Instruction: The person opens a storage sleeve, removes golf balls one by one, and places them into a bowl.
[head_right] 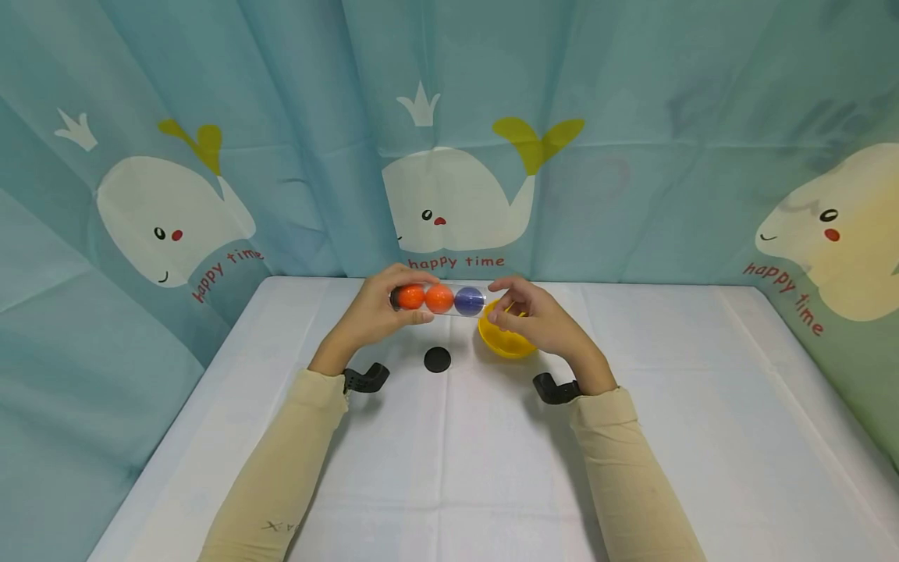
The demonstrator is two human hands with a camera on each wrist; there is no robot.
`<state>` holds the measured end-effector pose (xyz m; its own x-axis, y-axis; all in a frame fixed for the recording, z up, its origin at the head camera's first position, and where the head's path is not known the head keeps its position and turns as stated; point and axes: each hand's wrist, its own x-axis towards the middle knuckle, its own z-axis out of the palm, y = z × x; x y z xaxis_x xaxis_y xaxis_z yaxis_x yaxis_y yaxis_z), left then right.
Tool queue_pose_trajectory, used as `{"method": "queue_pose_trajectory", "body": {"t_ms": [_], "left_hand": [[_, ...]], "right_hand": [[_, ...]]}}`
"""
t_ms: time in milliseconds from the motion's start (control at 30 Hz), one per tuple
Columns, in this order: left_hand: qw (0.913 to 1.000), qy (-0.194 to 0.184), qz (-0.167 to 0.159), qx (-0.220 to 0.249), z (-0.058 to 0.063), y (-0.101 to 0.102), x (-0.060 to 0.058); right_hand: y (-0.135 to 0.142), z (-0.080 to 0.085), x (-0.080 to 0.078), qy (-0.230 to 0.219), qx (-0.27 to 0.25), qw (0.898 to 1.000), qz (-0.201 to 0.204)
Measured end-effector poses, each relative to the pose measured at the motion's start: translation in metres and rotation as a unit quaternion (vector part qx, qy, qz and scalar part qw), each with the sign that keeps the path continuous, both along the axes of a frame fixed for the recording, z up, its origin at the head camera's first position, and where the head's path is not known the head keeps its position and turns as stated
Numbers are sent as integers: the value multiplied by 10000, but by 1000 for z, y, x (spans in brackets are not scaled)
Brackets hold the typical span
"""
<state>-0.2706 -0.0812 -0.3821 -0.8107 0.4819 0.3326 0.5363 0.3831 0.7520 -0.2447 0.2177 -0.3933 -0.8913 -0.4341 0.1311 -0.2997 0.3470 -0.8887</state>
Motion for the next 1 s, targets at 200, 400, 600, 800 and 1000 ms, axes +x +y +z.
{"method": "queue_pose_trajectory", "body": {"t_ms": [200,400,600,800,1000], "left_hand": [[9999,57,112,-113,0,1,1],[9995,185,145,-227,3,1,3],[9983,358,198,-406,5,3,5],[9974,453,246,-495,7,3,6],[9951,568,372,-717,9,3,7]], "right_hand": [[-1,-2,0,-57,0,10000,-14],[-3,-2,-1,-94,172,9998,-62],[-3,-1,0,-92,294,9995,-84],[-4,-2,-1,-179,227,9996,-43],[-4,-3,-1,-241,167,9996,-28]]}}
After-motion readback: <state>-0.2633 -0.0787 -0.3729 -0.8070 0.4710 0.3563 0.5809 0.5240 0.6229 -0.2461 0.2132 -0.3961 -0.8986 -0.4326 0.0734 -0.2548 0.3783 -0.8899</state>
